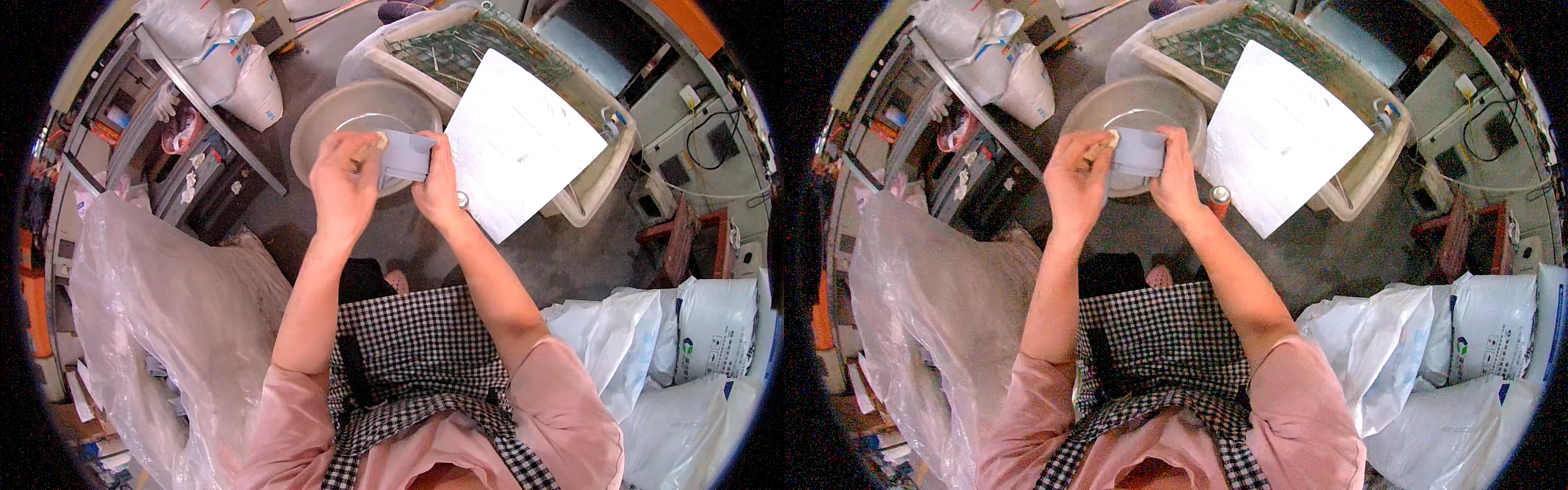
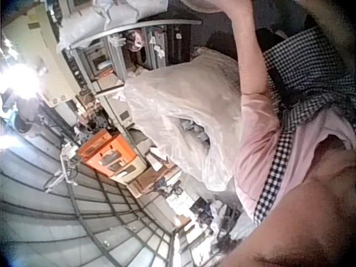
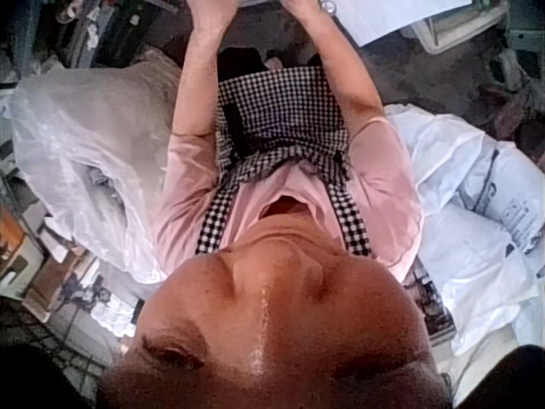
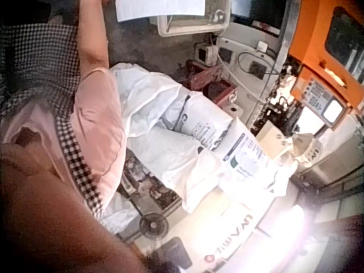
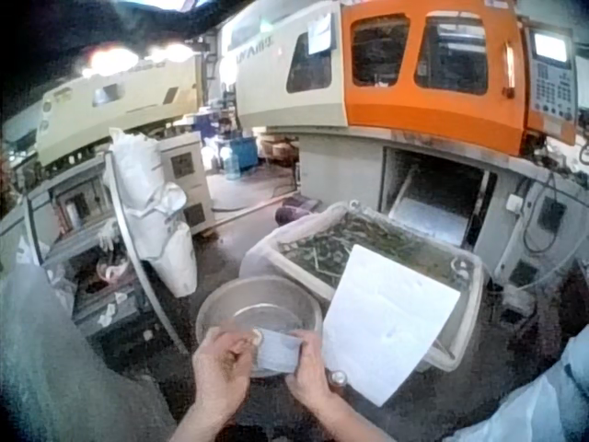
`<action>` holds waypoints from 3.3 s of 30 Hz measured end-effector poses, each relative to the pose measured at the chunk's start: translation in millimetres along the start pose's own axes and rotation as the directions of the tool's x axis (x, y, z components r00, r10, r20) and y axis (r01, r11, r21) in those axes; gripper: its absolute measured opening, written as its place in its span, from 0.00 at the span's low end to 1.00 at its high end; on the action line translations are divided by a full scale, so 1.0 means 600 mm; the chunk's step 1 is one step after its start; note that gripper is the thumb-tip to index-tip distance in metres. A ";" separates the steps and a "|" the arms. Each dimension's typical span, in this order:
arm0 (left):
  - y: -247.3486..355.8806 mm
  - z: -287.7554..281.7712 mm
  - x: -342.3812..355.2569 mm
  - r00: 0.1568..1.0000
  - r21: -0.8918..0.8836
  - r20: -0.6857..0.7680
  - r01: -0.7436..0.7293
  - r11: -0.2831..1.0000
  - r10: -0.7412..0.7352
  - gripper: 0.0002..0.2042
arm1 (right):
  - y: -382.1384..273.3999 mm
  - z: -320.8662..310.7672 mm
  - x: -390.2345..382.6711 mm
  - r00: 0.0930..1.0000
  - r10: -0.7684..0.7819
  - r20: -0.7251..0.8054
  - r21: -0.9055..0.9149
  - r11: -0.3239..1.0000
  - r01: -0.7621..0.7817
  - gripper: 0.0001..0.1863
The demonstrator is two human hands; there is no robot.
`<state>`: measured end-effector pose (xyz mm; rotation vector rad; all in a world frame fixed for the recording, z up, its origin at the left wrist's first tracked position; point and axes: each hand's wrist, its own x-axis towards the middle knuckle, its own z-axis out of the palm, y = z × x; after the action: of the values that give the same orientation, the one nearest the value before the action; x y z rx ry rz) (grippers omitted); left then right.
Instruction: The person wipes and sprays a plastic part by hand, then dips the part into a water bin, and then sprays the interior of an injection molding machine using a pressurized can.
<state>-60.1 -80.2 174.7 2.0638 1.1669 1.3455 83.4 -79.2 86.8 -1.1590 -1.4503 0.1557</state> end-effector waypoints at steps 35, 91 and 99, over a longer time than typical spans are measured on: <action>0.047 -0.028 -0.005 0.987 -0.388 0.014 0.155 0.908 -0.162 0.09 | -0.008 -0.007 0.001 0.999 0.030 0.022 -0.019 0.999 -0.030 0.32; 0.010 0.033 -0.046 0.930 0.321 0.126 -0.366 0.873 0.344 0.13 | -0.014 -0.015 -0.007 0.977 -0.086 0.196 -0.060 0.993 0.100 0.33; -0.025 -0.063 -0.009 0.999 -0.055 0.020 0.038 0.998 -0.037 0.06 | -0.003 -0.048 0.017 0.986 0.099 0.132 0.370 0.918 -0.141 0.25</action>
<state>-101.2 -79.6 177.9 2.0018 1.1421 1.3230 108.2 -87.7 102.7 -0.9296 -1.3689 0.5707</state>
